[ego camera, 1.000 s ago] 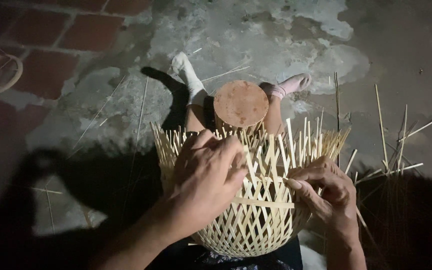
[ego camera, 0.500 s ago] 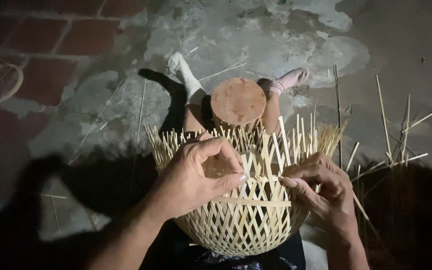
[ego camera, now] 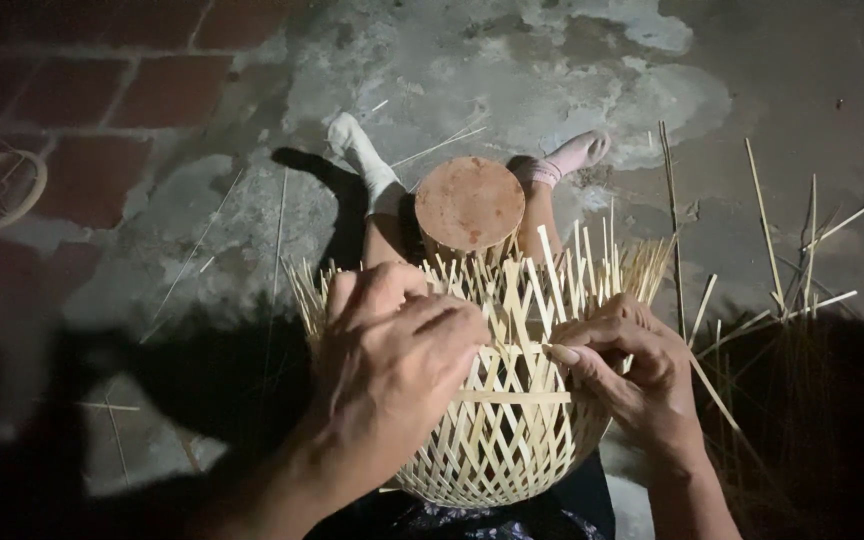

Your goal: Weaving thin bamboo strips around a wooden mold to create a basket structure while sitting on the floor.

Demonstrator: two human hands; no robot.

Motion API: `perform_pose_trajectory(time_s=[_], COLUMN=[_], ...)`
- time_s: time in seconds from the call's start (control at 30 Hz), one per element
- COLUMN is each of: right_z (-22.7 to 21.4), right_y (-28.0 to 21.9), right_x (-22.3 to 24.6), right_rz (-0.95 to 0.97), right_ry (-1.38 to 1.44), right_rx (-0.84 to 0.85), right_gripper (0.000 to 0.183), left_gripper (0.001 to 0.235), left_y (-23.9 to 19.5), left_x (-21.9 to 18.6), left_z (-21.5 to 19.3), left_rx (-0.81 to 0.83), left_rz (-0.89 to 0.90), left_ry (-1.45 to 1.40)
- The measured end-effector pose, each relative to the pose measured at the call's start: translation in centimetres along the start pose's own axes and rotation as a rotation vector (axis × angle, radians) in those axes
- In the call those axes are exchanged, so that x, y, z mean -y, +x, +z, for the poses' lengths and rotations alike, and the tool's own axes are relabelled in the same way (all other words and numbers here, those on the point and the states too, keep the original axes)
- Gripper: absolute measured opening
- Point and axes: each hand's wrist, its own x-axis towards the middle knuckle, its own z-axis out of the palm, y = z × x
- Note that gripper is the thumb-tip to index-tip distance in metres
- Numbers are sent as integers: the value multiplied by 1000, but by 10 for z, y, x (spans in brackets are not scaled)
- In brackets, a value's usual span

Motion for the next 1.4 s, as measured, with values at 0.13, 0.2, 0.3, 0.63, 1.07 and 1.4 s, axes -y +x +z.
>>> perform_pose_trajectory(time_s=[0.13,0.2,0.3,0.63,1.07,1.4], right_z=[0,1,-1,-5,-8,-31], right_y=[-2,-3,1,2,-41,-5], right_x=[6,8,8,0,-86,-61], right_rz=[67,113,80,129,-591,-279], right_ry=[92,84,113,95,-580,135], right_rx=[11,6,4,53,-479,-236], right_gripper=[7,6,6,7,25,36], left_gripper=[23,22,25,16,43,22], left_y=[19,20,28,14,-24,-10], left_x=[1,4,3,-4,-43,-52], left_z=[-3,2,1,5,62,56], left_rx=[135,311,457,419,151,129], left_rz=[-117,-197,-406,-218,-165,-319], left_ry=[72,17,-201,-329,-56,-270])
